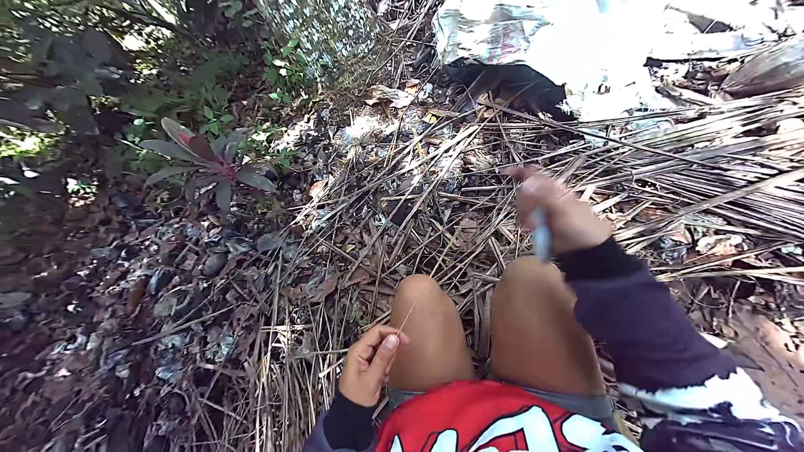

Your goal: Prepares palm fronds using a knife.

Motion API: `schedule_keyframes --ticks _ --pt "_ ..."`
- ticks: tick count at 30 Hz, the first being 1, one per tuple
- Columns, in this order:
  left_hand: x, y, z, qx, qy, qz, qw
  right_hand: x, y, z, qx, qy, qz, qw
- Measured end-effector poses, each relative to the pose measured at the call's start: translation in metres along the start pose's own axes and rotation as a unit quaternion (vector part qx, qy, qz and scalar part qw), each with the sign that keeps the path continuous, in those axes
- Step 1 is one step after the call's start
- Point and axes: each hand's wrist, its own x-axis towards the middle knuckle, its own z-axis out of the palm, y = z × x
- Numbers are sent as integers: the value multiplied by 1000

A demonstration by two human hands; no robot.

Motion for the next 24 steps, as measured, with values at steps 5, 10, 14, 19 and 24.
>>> schedule_keyframes --ticks 5,10,14,19,24 --pt "4 4 7 -35 4 -22 999 -43 8 45 30 -174 67 982" --pt "1 6 4 -51 -32 -15 998 -47 25 70 67 -253 106 959" --pt "-6 5 4 -50 -42 -16 998 -14 16 37 111 -164 29 980" --pt "-1 5 9 -33 -15 -8 999 -50 26 76 37 -277 96 955" --pt "-1 3 8 -21 -22 -19 999 -10 28 41 51 -137 55 988"
